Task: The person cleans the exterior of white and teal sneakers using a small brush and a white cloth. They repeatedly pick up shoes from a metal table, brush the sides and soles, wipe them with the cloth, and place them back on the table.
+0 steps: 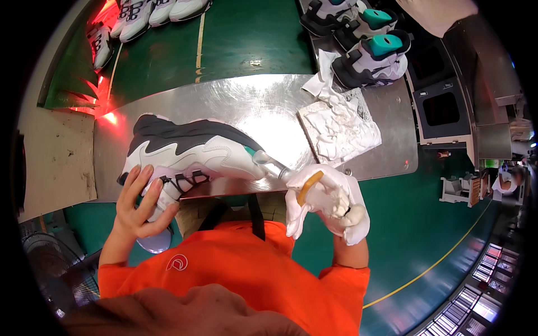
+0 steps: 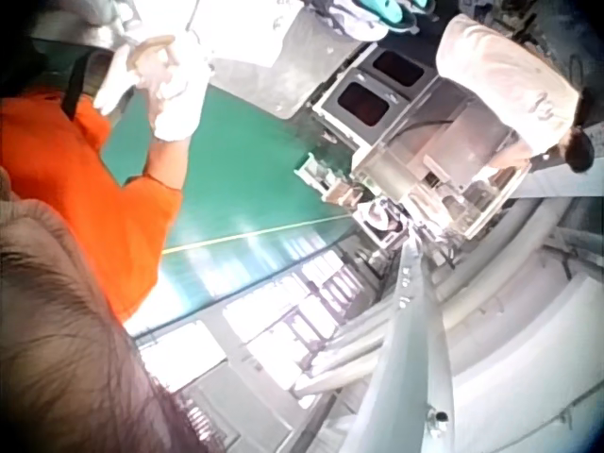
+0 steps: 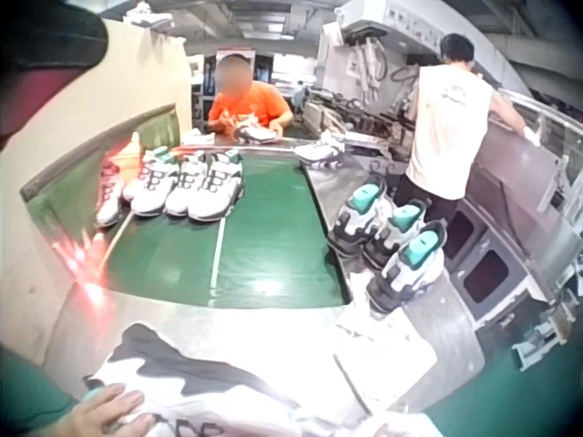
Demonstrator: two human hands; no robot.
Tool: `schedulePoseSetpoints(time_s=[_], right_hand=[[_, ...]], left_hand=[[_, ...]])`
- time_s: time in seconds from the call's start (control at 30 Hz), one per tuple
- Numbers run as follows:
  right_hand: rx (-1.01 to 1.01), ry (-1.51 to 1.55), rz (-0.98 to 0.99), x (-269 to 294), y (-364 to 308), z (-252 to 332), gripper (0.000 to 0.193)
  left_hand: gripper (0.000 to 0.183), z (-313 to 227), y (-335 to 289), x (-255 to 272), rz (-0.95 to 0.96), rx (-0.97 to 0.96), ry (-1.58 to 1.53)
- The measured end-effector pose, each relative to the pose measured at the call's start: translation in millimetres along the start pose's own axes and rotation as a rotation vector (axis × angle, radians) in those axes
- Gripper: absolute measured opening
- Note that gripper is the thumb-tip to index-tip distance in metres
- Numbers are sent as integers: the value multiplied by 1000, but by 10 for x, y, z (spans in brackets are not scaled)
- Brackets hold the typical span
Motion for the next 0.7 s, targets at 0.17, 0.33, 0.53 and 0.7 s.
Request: schedulePoseSetpoints(time_s=[0.17,0.33,0.53,0.7], right_hand=[[99,134,57,190,-110,-65,90],[194,250,136,327,-181,-176,93],[292,341,118,340,-223,-289,99],[341,366,95,315,-278,-421,103]], left_hand=[[36,-108,163,-39,47,-7,69],[38,-161,264,-58,50,20,108],[38,-176,286,-57,55,32,98],[38,-183,281,-68,59,38,84]])
Point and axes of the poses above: each hand's wrist, its own y-axis towards the middle knuckle, its own x-axis out of the back of the hand, z = x × y, the point moved 6 cm from there along y, towards the middle knuckle, and after that the axes turned 14 degrees about -x, right-handed, at the moved point
